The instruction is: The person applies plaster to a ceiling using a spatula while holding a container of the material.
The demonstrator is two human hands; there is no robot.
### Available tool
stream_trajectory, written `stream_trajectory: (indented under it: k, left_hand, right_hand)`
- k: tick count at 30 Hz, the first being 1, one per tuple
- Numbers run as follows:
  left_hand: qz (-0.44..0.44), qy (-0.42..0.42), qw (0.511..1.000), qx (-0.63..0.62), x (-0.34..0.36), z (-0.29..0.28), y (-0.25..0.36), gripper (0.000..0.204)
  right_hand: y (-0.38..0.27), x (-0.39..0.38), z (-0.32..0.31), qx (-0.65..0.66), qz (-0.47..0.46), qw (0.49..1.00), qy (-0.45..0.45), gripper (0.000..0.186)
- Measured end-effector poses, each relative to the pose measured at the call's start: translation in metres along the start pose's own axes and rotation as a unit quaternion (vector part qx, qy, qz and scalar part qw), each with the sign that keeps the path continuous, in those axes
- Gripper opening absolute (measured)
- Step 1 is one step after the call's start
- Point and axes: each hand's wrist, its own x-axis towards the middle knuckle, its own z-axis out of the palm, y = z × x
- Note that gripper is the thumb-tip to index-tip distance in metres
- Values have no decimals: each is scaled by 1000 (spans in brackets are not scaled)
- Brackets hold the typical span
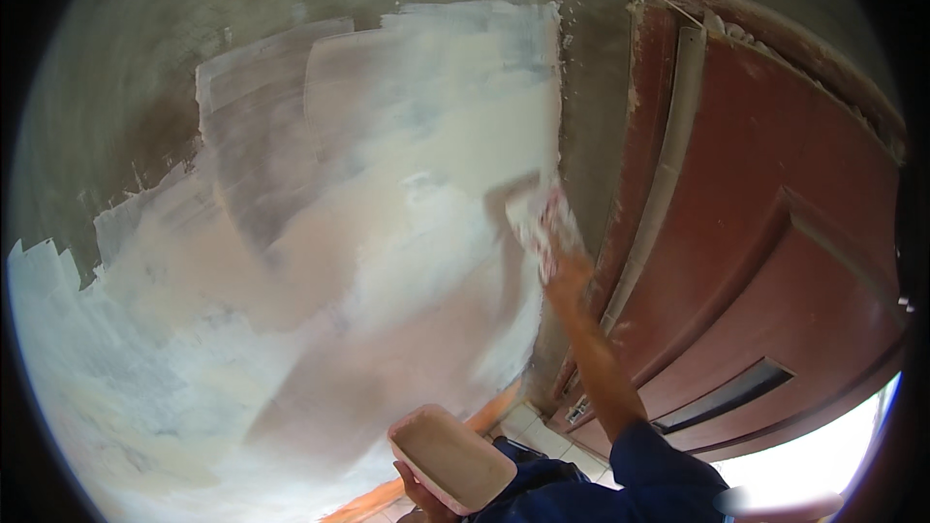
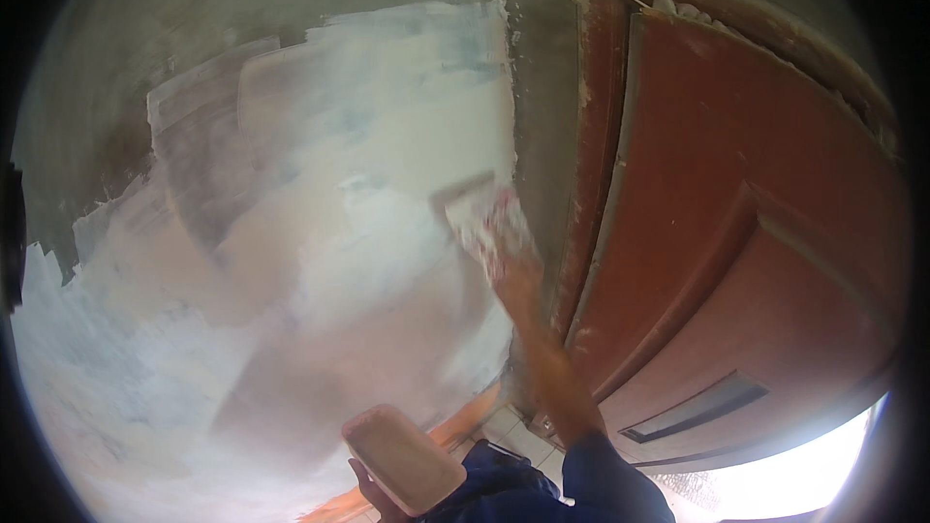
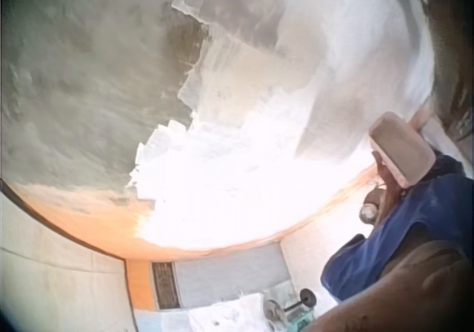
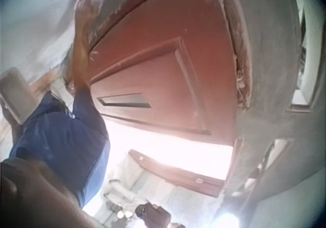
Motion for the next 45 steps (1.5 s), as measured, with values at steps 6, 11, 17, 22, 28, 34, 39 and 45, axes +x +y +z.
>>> stream_trajectory:
  k: [6, 11, 17, 22, 28, 34, 39, 45]
  left_hand:
    - [-16, -10, 1000, -1, 0, 2, -9, 62]
    - [-19, -13, 1000, -3, 2, 3, -12, 62]
    - [-4, -6, 1000, -6, 4, -11, 1, 62]
    - [-5, -11, 1000, -1, 9, -11, 4, 62]
    - [-24, -27, 999, -1, 10, 1, -14, 62]
    - [-25, -36, 999, -3, 13, 4, -14, 63]
    - [-29, -37, 999, -3, 13, 0, -12, 63]
    - [-26, -44, 999, -1, 12, -2, -14, 63]
  right_hand:
    - [33, 104, 36, 41, -78, 990, 107, 48]
    - [57, 30, 66, 51, -43, 997, 30, 60]
    - [49, -82, 32, 31, -26, 999, -30, 51]
    - [30, 3, 15, 25, 20, 999, 41, 48]
    - [42, 125, 46, 99, -73, 982, 144, 57]
    - [59, 68, 62, 69, -53, 994, 59, 68]
    - [62, -27, 46, 57, 19, 998, -4, 70]
    - [35, 17, 2, 78, 87, 993, 34, 62]
